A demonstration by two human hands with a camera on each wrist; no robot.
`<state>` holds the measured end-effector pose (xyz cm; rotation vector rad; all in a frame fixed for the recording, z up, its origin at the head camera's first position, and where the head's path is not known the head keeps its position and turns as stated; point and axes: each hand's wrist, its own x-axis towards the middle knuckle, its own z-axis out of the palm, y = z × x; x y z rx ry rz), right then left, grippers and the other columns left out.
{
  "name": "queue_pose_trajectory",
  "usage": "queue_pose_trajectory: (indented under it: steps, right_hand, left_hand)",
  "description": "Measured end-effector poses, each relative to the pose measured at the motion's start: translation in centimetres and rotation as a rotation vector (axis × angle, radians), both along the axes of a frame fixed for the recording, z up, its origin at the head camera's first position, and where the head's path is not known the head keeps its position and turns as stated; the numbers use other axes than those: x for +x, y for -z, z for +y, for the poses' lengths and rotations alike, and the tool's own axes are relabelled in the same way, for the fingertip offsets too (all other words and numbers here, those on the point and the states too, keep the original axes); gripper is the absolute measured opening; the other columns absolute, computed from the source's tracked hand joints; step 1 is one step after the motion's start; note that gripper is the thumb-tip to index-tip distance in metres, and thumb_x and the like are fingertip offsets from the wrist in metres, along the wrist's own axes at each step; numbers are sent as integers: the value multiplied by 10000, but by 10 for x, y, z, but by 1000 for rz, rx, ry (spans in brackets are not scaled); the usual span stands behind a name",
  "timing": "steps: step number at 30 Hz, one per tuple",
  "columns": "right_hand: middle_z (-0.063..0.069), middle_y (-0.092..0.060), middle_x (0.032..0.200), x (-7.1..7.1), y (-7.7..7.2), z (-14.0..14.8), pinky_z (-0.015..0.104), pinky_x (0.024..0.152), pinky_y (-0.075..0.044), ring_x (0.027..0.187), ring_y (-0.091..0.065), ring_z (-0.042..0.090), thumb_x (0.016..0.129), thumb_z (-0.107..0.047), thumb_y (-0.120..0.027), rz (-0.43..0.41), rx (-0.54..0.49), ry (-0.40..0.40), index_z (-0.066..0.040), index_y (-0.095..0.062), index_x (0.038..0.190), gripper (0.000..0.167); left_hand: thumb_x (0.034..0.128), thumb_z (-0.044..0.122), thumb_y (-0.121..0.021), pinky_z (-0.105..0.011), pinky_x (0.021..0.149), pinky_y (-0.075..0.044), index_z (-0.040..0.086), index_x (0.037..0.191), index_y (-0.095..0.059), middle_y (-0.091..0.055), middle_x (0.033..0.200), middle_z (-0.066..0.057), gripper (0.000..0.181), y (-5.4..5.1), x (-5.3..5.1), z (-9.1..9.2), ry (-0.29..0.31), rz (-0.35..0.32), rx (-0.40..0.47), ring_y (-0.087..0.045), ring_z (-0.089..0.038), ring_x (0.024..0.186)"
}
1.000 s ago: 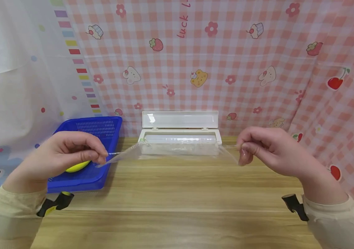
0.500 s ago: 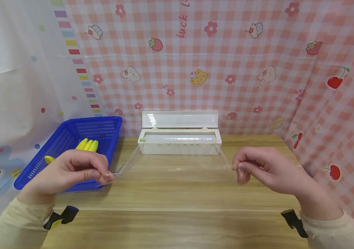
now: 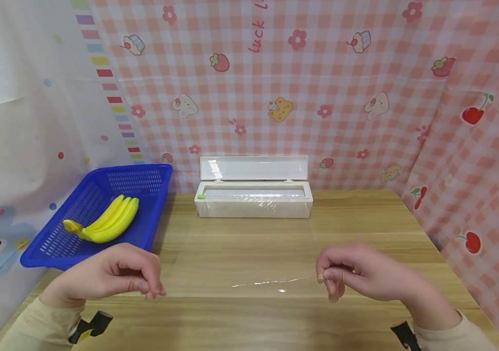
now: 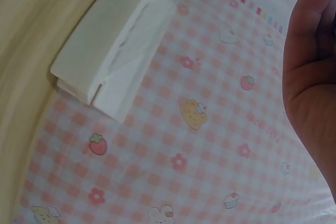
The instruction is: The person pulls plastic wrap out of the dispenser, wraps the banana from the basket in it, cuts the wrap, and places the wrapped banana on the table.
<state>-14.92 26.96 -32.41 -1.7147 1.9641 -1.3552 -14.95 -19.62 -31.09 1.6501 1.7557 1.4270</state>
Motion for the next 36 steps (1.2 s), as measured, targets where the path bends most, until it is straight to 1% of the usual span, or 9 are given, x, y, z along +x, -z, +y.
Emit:
queue_pose_trajectory:
  steps: [3, 5, 7, 10, 14, 19, 22, 26, 36]
  right_hand:
    - [60, -624, 824, 5, 9, -1, 279, 591, -581, 721, -667, 159, 894, 245, -489, -55, 50, 28, -64, -560, 1021, 341]
    - [50, -621, 805, 8, 16, -2, 272, 590, -579, 708, -657, 151, 912, 211, -498, -76, 83, 46, -90, -565, 1012, 324]
    - [34, -615, 787, 9, 24, -3, 242, 589, -569, 698, -644, 116, 917, 179, -520, -47, 109, 58, -104, -565, 990, 296]
    - [22, -597, 758, 10, 37, -6, 193, 580, -549, 687, -624, 63, 913, 156, -548, 14, 131, 58, -110, -553, 951, 269]
    - [16, -588, 722, 11, 53, -10, 159, 561, -529, 683, -602, 9, 915, 125, -571, 50, 154, 69, -113, -543, 909, 240]
    - [15, -593, 704, 11, 71, -13, 164, 550, -530, 690, -588, -26, 935, 77, -577, 18, 192, 75, -123, -545, 889, 207]
    - [16, -599, 711, 12, 80, -14, 172, 550, -534, 702, -589, -36, 940, 79, -571, -4, 213, 79, -117, -546, 878, 207]
    - [5, -609, 718, 12, 91, -14, 145, 555, -517, 712, -579, -56, 944, 59, -578, -3, 242, 95, -125, -548, 864, 202]
    - [-76, -615, 708, 14, 112, -13, 62, 623, -451, 712, -546, -126, 918, 8, -634, 153, 248, 137, -159, -556, 851, 196]
  left_hand:
    - [916, -170, -551, -372, 676, -599, 9, 1028, -666, -688, 905, -133, 240, 9, 2, 1, 0, -8, -48, -664, -239, 793]
    - [923, -142, -566, -346, 682, -597, 27, 1025, -670, -689, 898, -110, 222, 15, 3, 2, 3, 35, -66, -665, -221, 789]
    - [925, -116, -582, -319, 692, -591, 43, 1013, -673, -689, 889, -91, 202, 21, 3, 3, 4, 66, -85, -661, -197, 786]
    - [937, -81, -590, -294, 693, -585, 45, 994, -676, -689, 873, -89, 163, 32, 3, 4, 12, 61, -122, -658, -187, 778]
    - [946, -56, -589, -325, 685, -598, -8, 967, -674, -687, 859, -163, 100, 51, 0, 5, 39, -81, -182, -675, -247, 760]
    - [949, -36, -581, -348, 696, -603, -48, 957, -662, -681, 847, -207, 82, 77, -3, 5, 42, -198, -239, -678, -124, 791]
    - [941, -49, -576, -349, 684, -605, -58, 951, -659, -690, 835, -202, 84, 90, -6, 4, 34, -216, -254, -663, -59, 799]
    - [935, -44, -583, -346, 687, -604, -57, 944, -662, -695, 830, -200, 81, 100, -8, 5, 21, -242, -271, -655, -28, 797]
    - [915, -37, -600, -298, 703, -594, -52, 919, -674, -702, 823, -194, 76, 116, -7, 11, -33, -269, -344, -639, 0, 778]
